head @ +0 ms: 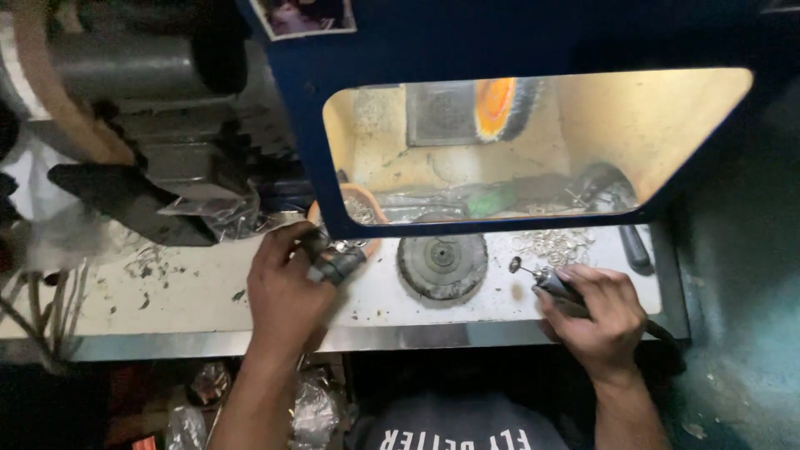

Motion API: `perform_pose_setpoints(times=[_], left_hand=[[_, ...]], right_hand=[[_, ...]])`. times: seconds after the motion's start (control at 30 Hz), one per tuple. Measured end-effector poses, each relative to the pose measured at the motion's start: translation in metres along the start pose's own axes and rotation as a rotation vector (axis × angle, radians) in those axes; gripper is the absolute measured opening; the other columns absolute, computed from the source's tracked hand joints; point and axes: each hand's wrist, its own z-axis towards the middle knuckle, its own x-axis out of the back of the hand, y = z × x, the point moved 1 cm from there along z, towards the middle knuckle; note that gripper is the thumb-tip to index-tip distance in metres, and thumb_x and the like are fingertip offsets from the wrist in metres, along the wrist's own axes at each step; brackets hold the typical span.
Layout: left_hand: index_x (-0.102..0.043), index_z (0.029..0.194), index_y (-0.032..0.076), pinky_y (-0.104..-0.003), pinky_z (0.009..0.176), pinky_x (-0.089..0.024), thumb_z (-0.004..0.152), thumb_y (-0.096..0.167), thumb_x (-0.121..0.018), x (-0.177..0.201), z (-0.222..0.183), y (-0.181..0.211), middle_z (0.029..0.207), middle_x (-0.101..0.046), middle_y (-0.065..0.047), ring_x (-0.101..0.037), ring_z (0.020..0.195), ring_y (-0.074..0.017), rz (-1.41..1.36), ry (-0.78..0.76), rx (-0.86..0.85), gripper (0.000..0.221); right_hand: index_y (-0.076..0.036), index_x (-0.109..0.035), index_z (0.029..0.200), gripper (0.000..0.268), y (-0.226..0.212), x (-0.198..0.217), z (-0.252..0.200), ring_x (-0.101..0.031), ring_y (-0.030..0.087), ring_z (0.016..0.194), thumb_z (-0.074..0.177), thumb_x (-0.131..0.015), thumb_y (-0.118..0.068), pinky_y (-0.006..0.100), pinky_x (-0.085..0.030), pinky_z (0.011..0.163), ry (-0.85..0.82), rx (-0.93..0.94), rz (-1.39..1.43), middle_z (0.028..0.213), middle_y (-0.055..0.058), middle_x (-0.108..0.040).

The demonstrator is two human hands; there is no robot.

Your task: Polishing small jewelry pieces using a stationary polishing wheel and a handheld rotary tool at a workbench.

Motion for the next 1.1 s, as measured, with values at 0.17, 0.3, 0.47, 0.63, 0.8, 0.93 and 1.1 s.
perform_pose_setpoints(times=[0.17, 0.3, 0.47, 0.63, 0.8, 0.93, 1.1], left_hand=[[-0.071, 0.101, -0.012, -0.051, 0.089, -0.055, 0.074, 0.015, -0.083, -0.011, -0.002, -0.012, 0.11, -0.066, -0.025, -0.065, 0.097, -0.0457, 0.003, 0.107, -0.169, 0.04], [-0.068, 0.117, -0.019, -0.047, 0.103, -0.052, 0.078, 0.018, -0.091, -0.004, -0.032, 0.017, 0.127, -0.061, -0.027, -0.059, 0.119, -0.0423, -0.178, 0.076, 0.06, 0.059], [-0.069, 0.107, 0.014, -0.051, 0.089, -0.057, 0.08, 0.025, -0.075, -0.009, -0.057, 0.074, 0.122, -0.066, -0.02, -0.058, 0.117, -0.0413, -0.289, -0.021, -0.046, 0.03], [-0.074, 0.117, 0.014, -0.04, 0.096, -0.051, 0.086, 0.024, -0.081, -0.036, -0.043, 0.083, 0.118, -0.069, -0.008, -0.067, 0.106, -0.0279, -0.457, -0.017, -0.221, 0.033], [-0.066, 0.118, 0.005, -0.045, 0.098, -0.049, 0.085, 0.024, -0.082, -0.043, -0.039, 0.075, 0.123, -0.068, -0.012, -0.065, 0.117, -0.0333, -0.479, -0.153, -0.268, 0.041], [-0.067, 0.116, 0.003, -0.048, 0.097, -0.049, 0.086, 0.022, -0.083, -0.041, -0.037, 0.075, 0.121, -0.068, -0.012, -0.065, 0.114, -0.0344, -0.501, -0.146, -0.24, 0.039], [-0.066, 0.117, 0.003, -0.051, 0.098, -0.049, 0.085, 0.02, -0.084, -0.043, -0.039, 0.071, 0.122, -0.066, -0.012, -0.064, 0.115, -0.0345, -0.519, -0.173, -0.237, 0.041]], right_hand=[[-0.004, -0.075, 0.094, 0.029, -0.004, 0.005, 0.012, -0.07, 0.029, 0.084, 0.087, -0.083, -0.031, 0.039, -0.057, 0.083, 0.135, -0.012, 0.024, 0.093, 0.01, -0.075], [0.001, -0.07, 0.092, 0.025, -0.009, 0.015, 0.02, -0.075, 0.027, 0.083, 0.091, -0.077, -0.023, 0.036, -0.06, 0.077, 0.16, 0.03, 0.005, 0.093, 0.014, -0.074], [-0.001, -0.07, 0.105, 0.036, 0.007, 0.021, -0.002, -0.076, 0.025, 0.087, 0.095, -0.069, -0.036, 0.036, -0.061, 0.072, 0.121, -0.107, -0.001, 0.1, 0.012, -0.075], [-0.01, -0.067, 0.121, 0.041, 0.046, 0.021, -0.018, -0.076, 0.025, 0.088, 0.088, -0.082, -0.028, 0.035, -0.062, 0.075, 0.005, -0.416, 0.028, 0.102, 0.011, -0.076], [-0.022, -0.069, 0.119, 0.026, 0.062, 0.025, 0.013, -0.073, 0.026, 0.066, 0.094, -0.07, -0.027, 0.037, -0.057, 0.054, -0.307, -0.655, -0.097, 0.077, 0.009, -0.076], [-0.009, -0.063, 0.118, 0.035, 0.069, 0.006, 0.034, -0.068, 0.036, 0.066, 0.09, -0.076, -0.025, 0.042, -0.051, 0.055, -0.38, -0.585, -0.186, 0.077, 0.014, -0.072], [0.003, -0.067, 0.117, 0.036, 0.062, 0.002, 0.052, -0.072, 0.04, 0.083, 0.082, -0.074, -0.004, 0.044, -0.057, 0.066, -0.227, -0.42, -0.091, 0.099, 0.02, -0.076]])
